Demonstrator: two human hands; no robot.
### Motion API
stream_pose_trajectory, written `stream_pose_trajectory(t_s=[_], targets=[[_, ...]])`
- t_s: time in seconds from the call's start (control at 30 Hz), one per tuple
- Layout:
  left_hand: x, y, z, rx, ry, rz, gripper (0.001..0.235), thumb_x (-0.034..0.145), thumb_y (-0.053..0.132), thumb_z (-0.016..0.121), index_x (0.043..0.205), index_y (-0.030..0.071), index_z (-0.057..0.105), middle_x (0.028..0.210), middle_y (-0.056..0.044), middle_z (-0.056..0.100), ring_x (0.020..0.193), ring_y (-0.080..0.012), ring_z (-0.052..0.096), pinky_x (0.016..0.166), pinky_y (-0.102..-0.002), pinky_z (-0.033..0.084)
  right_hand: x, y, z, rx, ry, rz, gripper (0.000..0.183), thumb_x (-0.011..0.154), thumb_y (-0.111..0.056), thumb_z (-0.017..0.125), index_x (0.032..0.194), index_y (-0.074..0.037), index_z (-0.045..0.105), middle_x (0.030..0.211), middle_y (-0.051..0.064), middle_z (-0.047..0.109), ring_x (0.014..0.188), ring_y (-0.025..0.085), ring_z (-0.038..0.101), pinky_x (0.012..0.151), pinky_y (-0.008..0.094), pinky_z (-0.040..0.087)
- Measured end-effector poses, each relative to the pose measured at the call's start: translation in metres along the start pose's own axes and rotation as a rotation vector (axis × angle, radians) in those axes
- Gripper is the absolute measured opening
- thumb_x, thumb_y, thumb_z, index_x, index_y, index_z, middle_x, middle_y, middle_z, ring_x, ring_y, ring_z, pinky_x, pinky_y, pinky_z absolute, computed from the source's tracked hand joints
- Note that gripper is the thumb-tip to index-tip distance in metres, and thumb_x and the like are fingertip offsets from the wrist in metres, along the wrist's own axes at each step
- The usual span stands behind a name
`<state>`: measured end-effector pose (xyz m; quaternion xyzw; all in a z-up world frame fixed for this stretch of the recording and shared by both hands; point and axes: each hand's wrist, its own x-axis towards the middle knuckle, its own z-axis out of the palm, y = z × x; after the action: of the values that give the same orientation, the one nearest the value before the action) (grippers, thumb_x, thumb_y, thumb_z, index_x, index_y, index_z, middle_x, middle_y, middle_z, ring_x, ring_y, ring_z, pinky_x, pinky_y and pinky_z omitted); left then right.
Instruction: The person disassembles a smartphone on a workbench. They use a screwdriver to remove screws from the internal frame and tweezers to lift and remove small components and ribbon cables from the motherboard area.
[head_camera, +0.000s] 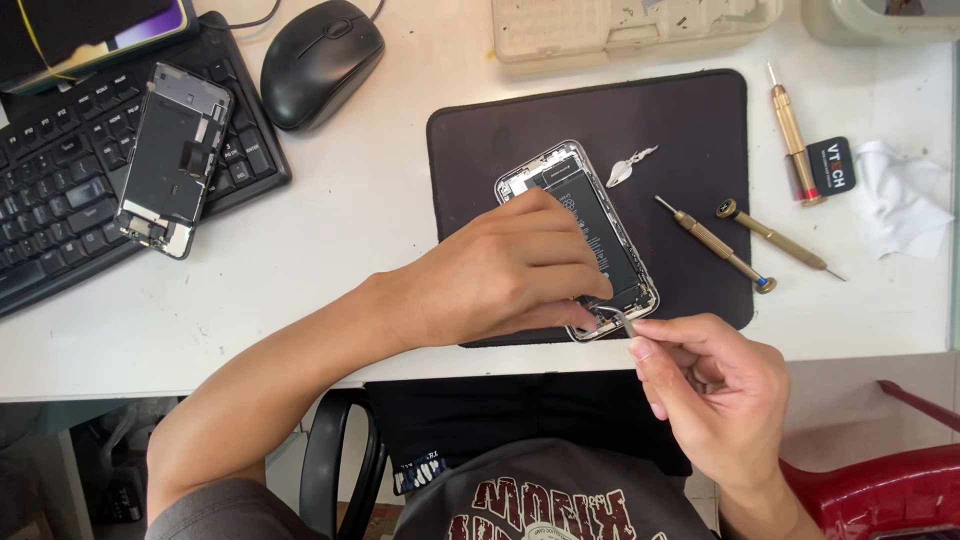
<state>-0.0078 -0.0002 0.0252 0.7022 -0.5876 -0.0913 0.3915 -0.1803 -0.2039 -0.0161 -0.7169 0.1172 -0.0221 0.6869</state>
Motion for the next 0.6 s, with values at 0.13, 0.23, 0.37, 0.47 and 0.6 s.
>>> stream_pose_trajectory(t_s=[0.13,0.23,0.37,0.47,0.6], targets=[[0.003,-0.002,-0.003,-0.044,0.073,-0.098,0.018,0.095,0.018,0.080,0.108,0.008,0.073,0.097,-0.003,0.072,0.091,-0.0204,0.069,0.090,-0.034,0.055,-0.001,0.010,-0.012,-0.001,0.074,-0.066,0.014,0.097,0.006,0.065,0.111,0.008,0.067,0.073,0.007,0.065,0.055,0.007,0.057,0.046,0.018,0.040],[0.006,-0.004,-0.013,0.002,0.220,-0.190,0.013,0.098,0.013,0.078,0.110,0.009,0.074,0.103,-0.003,0.074,0.094,-0.0176,0.074,0.085,-0.028,0.060,0.005,0.017,-0.023,0.048,0.148,-0.135,0.014,0.101,0.005,0.064,0.115,0.008,0.065,0.074,0.009,0.065,0.054,0.007,0.058,0.045,0.017,0.041],[0.006,-0.016,-0.040,0.107,0.311,-0.328,0.010,0.100,0.007,0.078,0.109,0.005,0.074,0.102,-0.005,0.074,0.086,-0.0161,0.074,0.075,-0.027,0.060,0.011,0.025,-0.036,0.055,0.243,-0.168,0.009,0.106,0.002,0.065,0.111,0.008,0.062,0.076,0.013,0.066,0.051,0.009,0.057,0.044,0.017,0.039],[0.008,-0.030,-0.057,0.226,0.365,-0.307,0.009,0.099,0.003,0.078,0.106,0.004,0.073,0.105,-0.006,0.074,0.086,-0.0162,0.073,0.073,-0.027,0.057,0.011,0.031,-0.035,0.083,0.238,-0.215,0.011,0.106,0.001,0.066,0.112,0.008,0.061,0.076,0.013,0.066,0.051,0.009,0.057,0.045,0.018,0.041],[0.015,-0.058,-0.067,0.392,0.390,-0.231,0.009,0.100,0.003,0.081,0.106,0.004,0.074,0.099,-0.007,0.072,0.081,-0.0189,0.068,0.071,-0.029,0.053,0.010,0.036,-0.035,0.079,0.228,-0.249,0.012,0.105,0.001,0.066,0.113,0.008,0.062,0.077,0.014,0.067,0.051,0.009,0.058,0.044,0.018,0.042]])
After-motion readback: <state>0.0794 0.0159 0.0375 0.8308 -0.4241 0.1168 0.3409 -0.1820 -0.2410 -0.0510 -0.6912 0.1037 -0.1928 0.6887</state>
